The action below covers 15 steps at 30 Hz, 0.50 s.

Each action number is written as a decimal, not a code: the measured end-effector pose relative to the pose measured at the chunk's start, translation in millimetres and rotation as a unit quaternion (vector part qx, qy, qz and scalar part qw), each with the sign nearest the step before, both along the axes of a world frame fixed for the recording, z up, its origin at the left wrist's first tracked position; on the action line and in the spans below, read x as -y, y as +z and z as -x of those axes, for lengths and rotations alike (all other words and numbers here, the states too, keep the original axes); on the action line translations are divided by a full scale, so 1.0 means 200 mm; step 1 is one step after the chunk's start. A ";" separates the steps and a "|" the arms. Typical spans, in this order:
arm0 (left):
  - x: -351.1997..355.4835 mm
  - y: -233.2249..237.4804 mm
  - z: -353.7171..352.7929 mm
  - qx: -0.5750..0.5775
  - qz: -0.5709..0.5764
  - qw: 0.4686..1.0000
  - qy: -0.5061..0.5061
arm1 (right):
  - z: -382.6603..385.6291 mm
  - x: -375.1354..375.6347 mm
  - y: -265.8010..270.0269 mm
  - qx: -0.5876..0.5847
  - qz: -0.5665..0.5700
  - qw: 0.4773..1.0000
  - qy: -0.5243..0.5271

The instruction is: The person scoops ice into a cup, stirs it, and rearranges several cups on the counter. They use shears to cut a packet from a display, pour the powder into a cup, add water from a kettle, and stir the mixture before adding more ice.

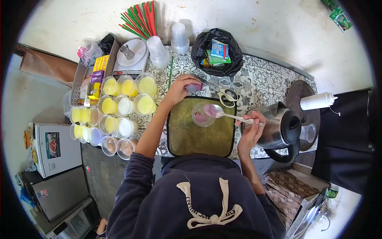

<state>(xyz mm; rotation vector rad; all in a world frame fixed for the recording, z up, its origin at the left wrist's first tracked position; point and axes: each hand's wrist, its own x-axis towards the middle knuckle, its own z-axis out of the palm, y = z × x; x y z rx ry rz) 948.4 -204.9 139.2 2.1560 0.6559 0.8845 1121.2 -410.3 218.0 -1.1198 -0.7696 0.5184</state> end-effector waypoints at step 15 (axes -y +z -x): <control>0.33 0.24 0.17 -0.268 0.008 0.963 0.020 | 0.07 -0.01 -0.03 0.405 0.089 0.894 0.171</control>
